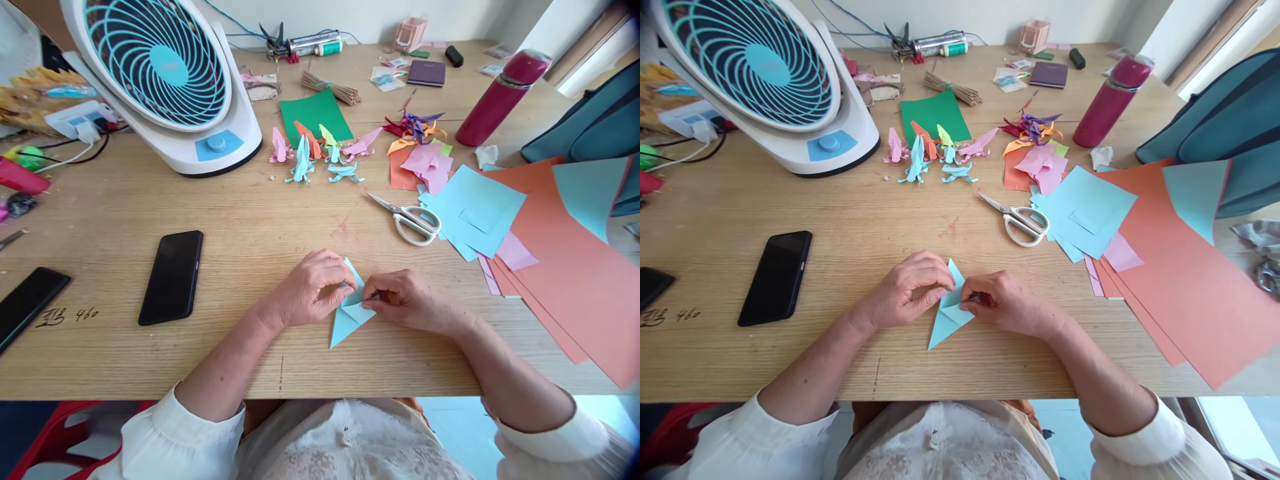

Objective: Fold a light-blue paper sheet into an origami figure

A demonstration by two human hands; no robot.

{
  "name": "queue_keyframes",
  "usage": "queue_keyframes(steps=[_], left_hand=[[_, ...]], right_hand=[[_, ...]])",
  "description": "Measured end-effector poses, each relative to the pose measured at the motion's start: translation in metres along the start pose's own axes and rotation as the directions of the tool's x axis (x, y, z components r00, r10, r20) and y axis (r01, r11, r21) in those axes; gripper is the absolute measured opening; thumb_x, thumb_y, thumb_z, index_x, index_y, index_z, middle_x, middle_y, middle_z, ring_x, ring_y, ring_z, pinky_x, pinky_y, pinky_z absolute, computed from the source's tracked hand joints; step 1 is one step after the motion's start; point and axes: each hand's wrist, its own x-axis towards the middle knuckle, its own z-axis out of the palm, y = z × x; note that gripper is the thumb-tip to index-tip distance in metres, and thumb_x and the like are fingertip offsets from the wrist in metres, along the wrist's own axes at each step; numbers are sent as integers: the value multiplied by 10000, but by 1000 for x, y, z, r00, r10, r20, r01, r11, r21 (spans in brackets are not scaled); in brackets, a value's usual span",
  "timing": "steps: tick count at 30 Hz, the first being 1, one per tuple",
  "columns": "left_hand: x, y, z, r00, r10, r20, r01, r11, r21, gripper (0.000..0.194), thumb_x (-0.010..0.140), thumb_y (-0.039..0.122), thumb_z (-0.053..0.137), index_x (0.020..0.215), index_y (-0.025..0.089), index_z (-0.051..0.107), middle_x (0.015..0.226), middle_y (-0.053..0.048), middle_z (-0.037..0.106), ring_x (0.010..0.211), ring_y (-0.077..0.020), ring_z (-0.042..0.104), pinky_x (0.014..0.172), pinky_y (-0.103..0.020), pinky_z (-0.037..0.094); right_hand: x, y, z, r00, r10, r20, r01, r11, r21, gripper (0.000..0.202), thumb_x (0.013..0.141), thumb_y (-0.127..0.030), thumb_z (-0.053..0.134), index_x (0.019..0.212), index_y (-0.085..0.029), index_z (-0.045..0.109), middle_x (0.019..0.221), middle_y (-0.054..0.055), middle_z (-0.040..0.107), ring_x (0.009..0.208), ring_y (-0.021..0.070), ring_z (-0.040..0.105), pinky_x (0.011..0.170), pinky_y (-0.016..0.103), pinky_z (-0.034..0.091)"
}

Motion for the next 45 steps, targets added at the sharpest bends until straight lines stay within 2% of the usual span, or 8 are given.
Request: queue_keyframes(steps=[4,8,10,16,20,27,35,45], left_hand=[[-3,0,6,985,-4,175,10,999,-32,249,878,385,651,1069,225,644,1158,-47,693,1188,-251,544,1059,-427,380],[-4,2,15,970,-12,243,1,999,45,465,816,534,683,1138,214,580,1366,-101,584,1442,-331,299,1175,-546,193],[-3,4,18,966,-13,257,-10,996,90,463,825,522,676,1141,204,556,1337,-117,597,1452,-329,285,1185,-566,140],[1,9,15,976,-17,216,-37,970,240,325,848,446,667,1060,210,600,1174,-80,635,1222,-273,497,1152,-526,194],[1,10,12,975,-35,220,-42,941,335,122,883,314,640,958,218,639,1075,-58,641,1057,-235,526,1049,-467,299],[1,15,14,954,17,299,-132,921,366,150,951,273,550,1045,195,636,1063,-69,632,1025,-221,508,937,-383,348],[11,20,11,935,-77,346,-31,955,296,262,922,419,588,995,182,673,977,-62,605,935,-212,529,871,-365,385],[13,18,25,961,-168,218,128,974,188,228,939,358,582,865,177,699,835,-31,611,792,-170,555,737,-317,402]], right_hand=[[-4,-1,-8,994,87,65,-90,995,47,100,910,-288,596,885,-199,635,612,-57,554,525,75,504,518,211,350],[-6,-4,-15,973,119,197,-152,975,161,118,930,-299,557,908,-194,607,647,-45,620,525,88,606,525,205,413],[-7,-6,-18,972,110,208,-145,976,162,113,929,-293,555,922,-190,603,694,-22,665,596,111,647,575,217,448],[-7,-17,-30,984,26,174,-26,1000,0,158,902,-199,549,1021,-203,652,935,26,726,769,137,655,666,244,463],[-4,-23,-36,972,86,219,-54,987,-149,172,852,-123,553,922,-209,685,883,17,717,737,137,641,645,243,447],[10,-15,-47,926,164,341,-78,965,-252,148,849,-298,628,937,-222,720,929,29,689,748,149,625,626,249,416],[22,-3,-63,886,148,441,-32,965,-259,109,796,-258,634,822,-213,730,898,31,643,753,146,598,643,245,428],[-10,4,-65,947,153,281,-91,971,-221,150,792,-152,573,778,-214,709,940,39,623,738,148,613,659,264,451]])
